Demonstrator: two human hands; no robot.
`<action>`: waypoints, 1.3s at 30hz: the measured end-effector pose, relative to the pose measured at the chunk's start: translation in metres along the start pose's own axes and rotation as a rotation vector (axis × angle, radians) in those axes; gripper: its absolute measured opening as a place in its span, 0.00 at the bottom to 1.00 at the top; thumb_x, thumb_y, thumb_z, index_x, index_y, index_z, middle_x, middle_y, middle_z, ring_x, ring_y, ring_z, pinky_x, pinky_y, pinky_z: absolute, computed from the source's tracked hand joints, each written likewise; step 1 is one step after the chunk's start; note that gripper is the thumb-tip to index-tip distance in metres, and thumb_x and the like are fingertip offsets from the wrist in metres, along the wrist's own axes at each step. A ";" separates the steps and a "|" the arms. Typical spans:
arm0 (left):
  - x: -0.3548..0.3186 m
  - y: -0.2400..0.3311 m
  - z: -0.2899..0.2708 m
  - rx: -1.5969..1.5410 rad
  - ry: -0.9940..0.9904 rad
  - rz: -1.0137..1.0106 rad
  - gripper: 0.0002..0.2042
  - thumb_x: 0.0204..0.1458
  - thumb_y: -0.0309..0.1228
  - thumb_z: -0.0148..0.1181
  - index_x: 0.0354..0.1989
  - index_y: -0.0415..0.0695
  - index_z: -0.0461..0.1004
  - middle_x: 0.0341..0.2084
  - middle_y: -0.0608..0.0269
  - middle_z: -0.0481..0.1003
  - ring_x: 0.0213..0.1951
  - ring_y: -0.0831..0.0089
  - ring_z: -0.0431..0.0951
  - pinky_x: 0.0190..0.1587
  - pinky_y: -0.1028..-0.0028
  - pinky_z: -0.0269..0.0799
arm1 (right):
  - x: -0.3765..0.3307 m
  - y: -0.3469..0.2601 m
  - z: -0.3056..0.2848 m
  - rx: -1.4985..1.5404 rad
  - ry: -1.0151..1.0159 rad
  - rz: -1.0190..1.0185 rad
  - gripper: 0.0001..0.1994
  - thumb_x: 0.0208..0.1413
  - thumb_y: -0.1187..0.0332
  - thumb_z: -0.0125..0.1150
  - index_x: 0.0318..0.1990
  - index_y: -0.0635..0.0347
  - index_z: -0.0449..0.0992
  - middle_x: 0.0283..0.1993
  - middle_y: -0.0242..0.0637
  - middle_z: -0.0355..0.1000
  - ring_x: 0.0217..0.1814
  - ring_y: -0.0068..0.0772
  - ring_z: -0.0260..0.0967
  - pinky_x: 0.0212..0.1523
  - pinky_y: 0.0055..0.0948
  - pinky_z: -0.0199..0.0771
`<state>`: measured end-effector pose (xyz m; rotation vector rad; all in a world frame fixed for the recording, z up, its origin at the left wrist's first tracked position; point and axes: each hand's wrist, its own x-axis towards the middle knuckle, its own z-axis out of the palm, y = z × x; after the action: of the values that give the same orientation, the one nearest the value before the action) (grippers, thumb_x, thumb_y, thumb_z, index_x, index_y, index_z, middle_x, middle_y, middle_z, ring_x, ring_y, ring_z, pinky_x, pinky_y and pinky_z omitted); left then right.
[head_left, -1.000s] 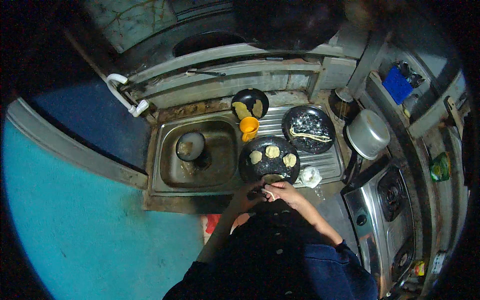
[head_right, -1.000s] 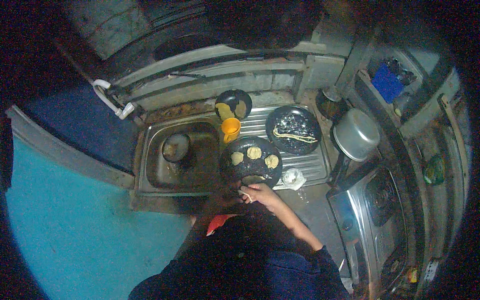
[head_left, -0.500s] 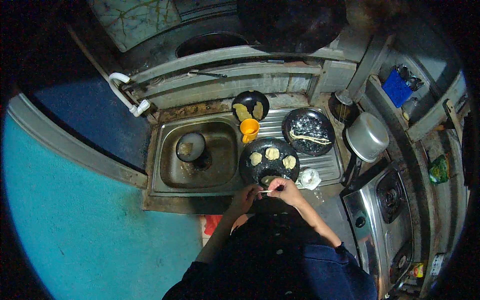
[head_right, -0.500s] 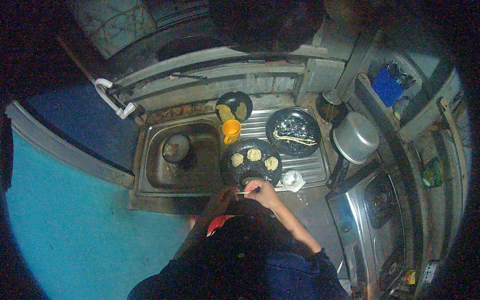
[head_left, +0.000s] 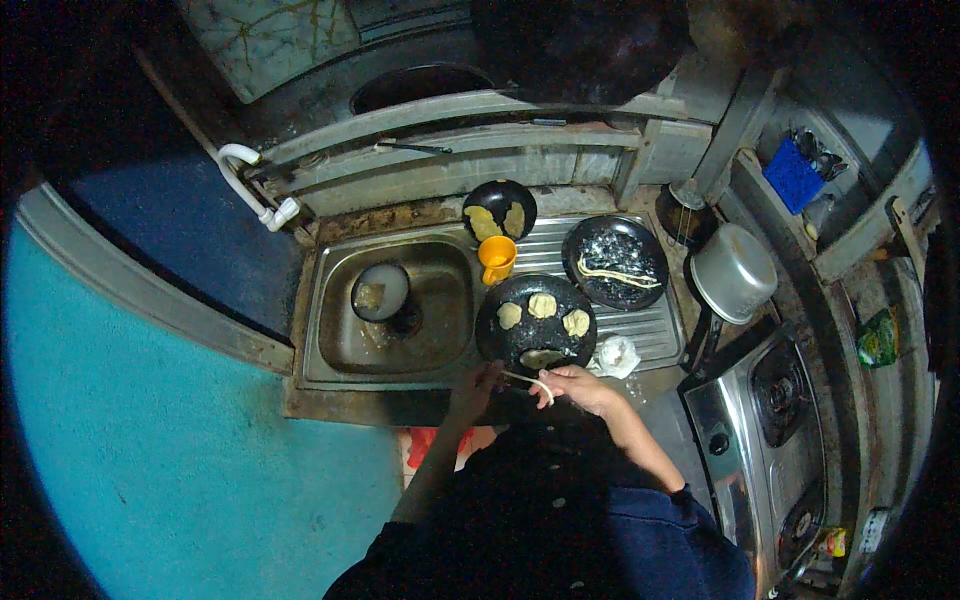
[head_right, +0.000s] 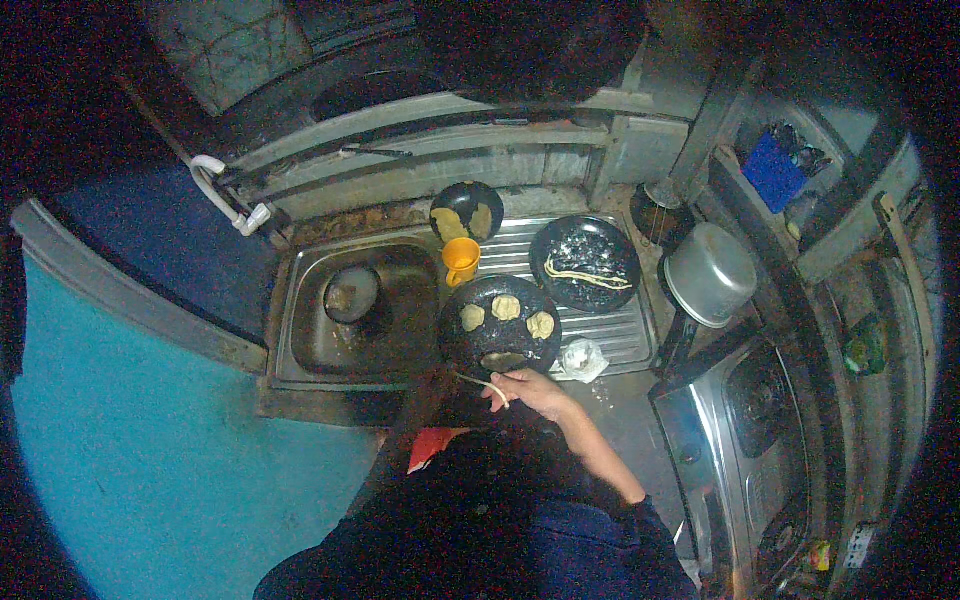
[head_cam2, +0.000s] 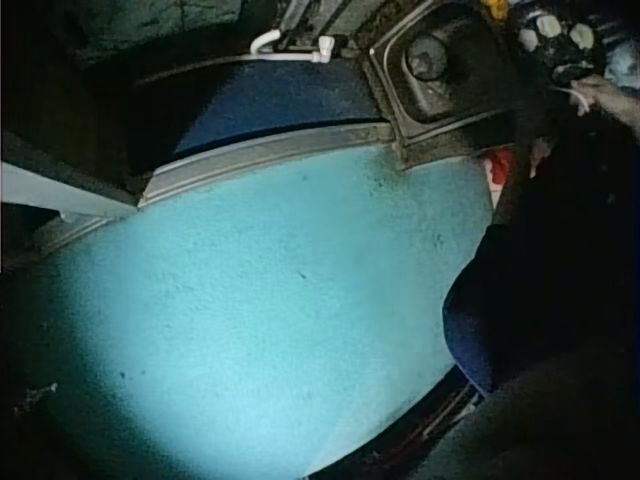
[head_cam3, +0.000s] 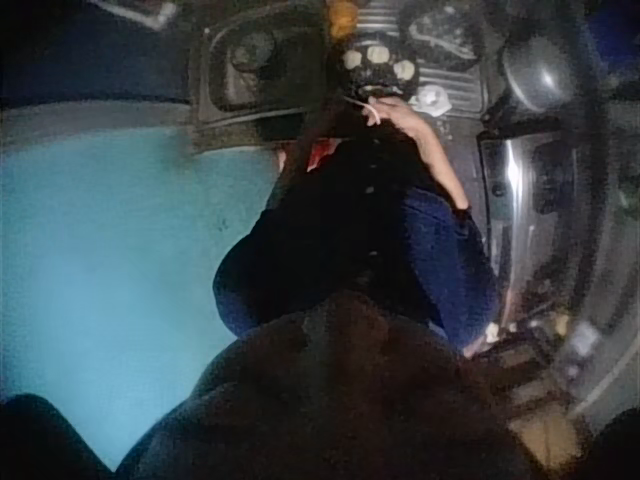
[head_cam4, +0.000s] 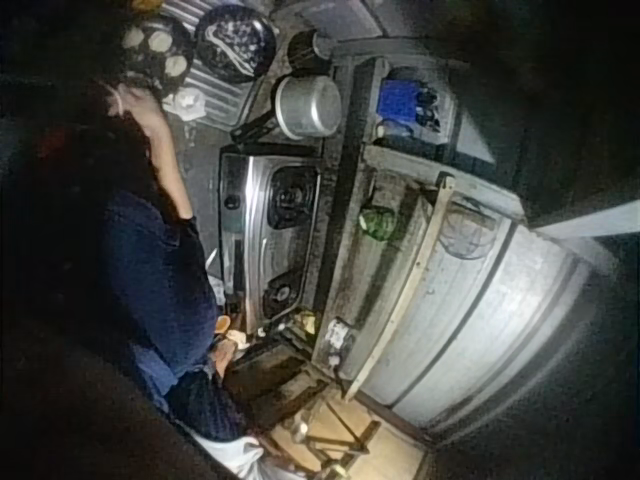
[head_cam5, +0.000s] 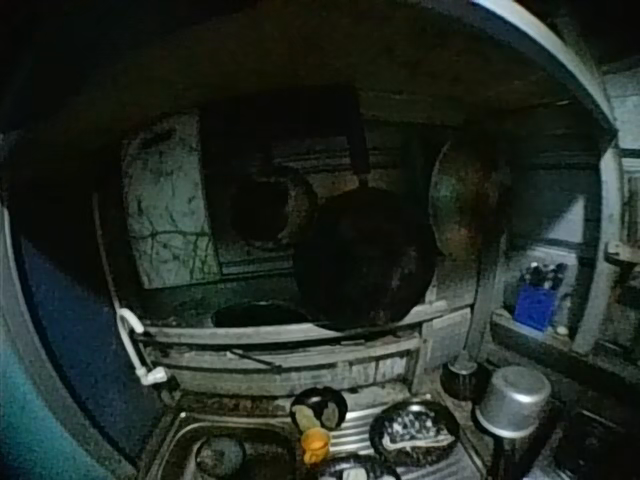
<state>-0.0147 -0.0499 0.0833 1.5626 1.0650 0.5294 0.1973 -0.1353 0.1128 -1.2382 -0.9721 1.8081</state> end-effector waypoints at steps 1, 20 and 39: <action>0.000 0.002 -0.003 -0.012 -0.012 0.009 0.12 0.55 0.37 0.50 0.35 0.40 0.72 0.23 0.62 0.74 0.26 0.78 0.73 0.30 0.76 0.66 | 0.000 0.000 -0.002 0.012 -0.003 -0.016 0.19 0.58 0.56 0.46 0.37 0.64 0.74 0.29 0.33 0.73 0.33 0.23 0.69 0.40 0.22 0.64; 0.000 0.020 -0.015 0.160 0.107 0.098 0.15 0.50 0.41 0.55 0.34 0.40 0.75 0.21 0.60 0.76 0.27 0.72 0.77 0.32 0.74 0.69 | -0.014 -0.022 -0.012 0.160 0.141 -0.190 0.10 0.44 0.78 0.60 0.37 0.62 0.71 0.35 0.34 0.71 0.37 0.24 0.69 0.38 0.21 0.68; -0.004 0.052 0.018 0.182 -0.233 0.111 0.12 0.47 0.37 0.59 0.34 0.42 0.74 0.28 0.63 0.76 0.30 0.77 0.74 0.37 0.76 0.68 | -0.013 -0.027 0.000 0.042 0.213 -0.307 0.17 0.44 0.81 0.59 0.43 0.60 0.66 0.31 0.31 0.71 0.35 0.22 0.68 0.40 0.21 0.68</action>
<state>0.0161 -0.0614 0.1275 1.8028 0.8712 0.3210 0.2046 -0.1345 0.1421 -1.1585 -0.9400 1.4221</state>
